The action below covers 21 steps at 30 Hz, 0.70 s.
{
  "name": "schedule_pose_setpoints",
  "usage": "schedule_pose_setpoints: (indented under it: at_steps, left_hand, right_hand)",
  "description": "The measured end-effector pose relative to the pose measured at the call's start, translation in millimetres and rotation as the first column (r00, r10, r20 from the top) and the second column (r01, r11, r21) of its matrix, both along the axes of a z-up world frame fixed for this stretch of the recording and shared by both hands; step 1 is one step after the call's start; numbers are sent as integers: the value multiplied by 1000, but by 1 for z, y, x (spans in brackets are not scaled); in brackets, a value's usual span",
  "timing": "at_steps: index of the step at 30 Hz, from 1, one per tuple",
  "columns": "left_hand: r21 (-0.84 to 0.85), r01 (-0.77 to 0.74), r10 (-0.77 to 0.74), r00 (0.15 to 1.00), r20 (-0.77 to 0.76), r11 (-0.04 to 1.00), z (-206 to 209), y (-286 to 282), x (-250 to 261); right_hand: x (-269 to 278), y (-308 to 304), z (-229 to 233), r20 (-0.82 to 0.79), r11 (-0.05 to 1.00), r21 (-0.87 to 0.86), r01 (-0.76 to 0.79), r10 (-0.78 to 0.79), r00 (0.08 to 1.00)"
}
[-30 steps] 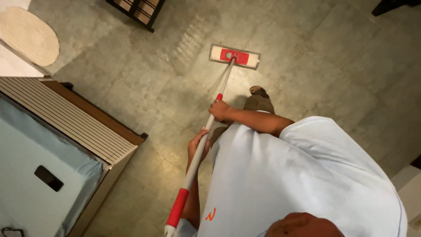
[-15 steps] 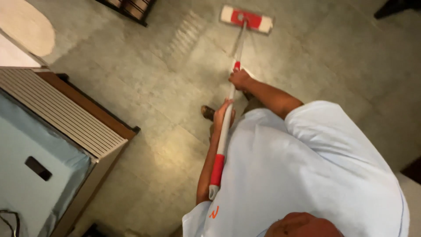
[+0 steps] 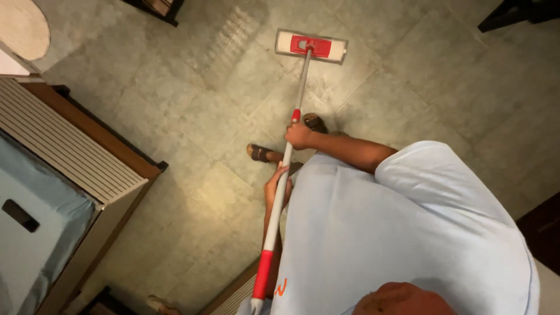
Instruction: The person mops a tiled floor using a flat mop with a red and white handle. They move the mop back and forth across the floor in a consistent pattern, covering the area near a bed and a small table.
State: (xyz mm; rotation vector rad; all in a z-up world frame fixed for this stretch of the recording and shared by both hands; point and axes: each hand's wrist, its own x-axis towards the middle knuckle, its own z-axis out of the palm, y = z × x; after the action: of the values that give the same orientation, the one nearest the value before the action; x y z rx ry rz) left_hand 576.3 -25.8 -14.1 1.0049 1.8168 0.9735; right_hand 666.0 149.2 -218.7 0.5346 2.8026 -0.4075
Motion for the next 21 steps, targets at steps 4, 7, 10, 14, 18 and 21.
schedule_pose_setpoints:
  at_steps: [4, 7, 10, 14, 18, 21]
  left_hand:
    - [5, -32, 32, 999, 24, 999, -34, 40, 22]
    - [-94, 115, -130, 976, -172, 989, -61, 84, 35]
    - [-32, 105, -105, 994, -7, 994, -75, 131, 51]
    - [87, 100, -91, 991, -96, 991, -83, 146, 64]
    - [132, -95, 66, 976, 205, 987, -78, 90, 69]
    - [-3, 58, -58, 998, -20, 998, -39, 48, 48]
  right_hand:
    - [19, 54, -17, 93, 984, -155, 89, -75, 993]
    - [39, 103, -27, 163, 801, -427, 419, -388, 907]
    - [61, 153, -55, 129, 955, -164, 245, -226, 966]
    - [72, 172, -68, 113, 959, -127, 252, -239, 964]
    - [64, 119, -23, 12, 928, -291, 234, -241, 971]
    - [61, 63, -46, -41, 978, -145, 152, -160, 986]
